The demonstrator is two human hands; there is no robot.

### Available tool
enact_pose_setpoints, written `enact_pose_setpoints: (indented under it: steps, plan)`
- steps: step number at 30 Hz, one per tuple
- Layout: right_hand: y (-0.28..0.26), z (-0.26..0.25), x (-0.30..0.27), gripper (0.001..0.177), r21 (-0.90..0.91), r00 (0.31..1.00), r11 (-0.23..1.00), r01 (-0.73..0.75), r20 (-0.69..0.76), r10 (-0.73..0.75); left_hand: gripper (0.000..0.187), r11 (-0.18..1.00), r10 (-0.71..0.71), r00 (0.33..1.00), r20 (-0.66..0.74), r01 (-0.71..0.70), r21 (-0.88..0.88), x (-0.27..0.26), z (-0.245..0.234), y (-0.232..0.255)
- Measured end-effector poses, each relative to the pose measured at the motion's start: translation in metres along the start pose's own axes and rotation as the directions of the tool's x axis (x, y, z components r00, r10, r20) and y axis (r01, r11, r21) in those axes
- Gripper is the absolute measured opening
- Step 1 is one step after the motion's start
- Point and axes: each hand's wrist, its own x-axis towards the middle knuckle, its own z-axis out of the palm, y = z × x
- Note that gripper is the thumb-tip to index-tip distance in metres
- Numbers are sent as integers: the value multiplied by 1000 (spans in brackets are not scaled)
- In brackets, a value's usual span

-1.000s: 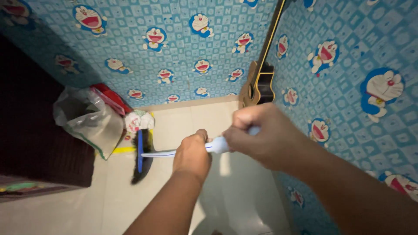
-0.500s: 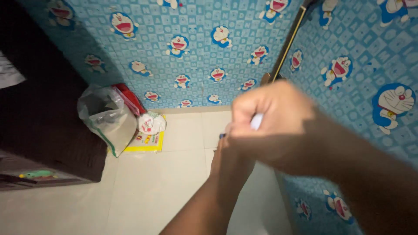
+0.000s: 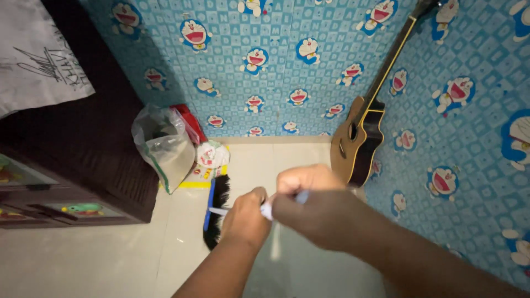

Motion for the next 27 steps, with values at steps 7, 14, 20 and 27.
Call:
enact_pose_setpoints:
  steps: [7,14,20,27]
  plan:
    - [-82,-93,-15,22,-238,979,963,-125,-189,81,15,883,406,895,-185,-436,-175,-2,24,67]
    - [-69,-41,-24,23,-258,996,964,-69,-64,55,28,697,594,688,-417,-699,-160,-2,79,35]
    - [-57,2,-29,27,44,999,998,-51,-4,51,23,937,306,952,-9,-303,-172,-42,7,1]
    - [-26,53,-20,28,193,991,973,-130,15,130,17,986,97,993,69,-105,127,-29,-29,-59]
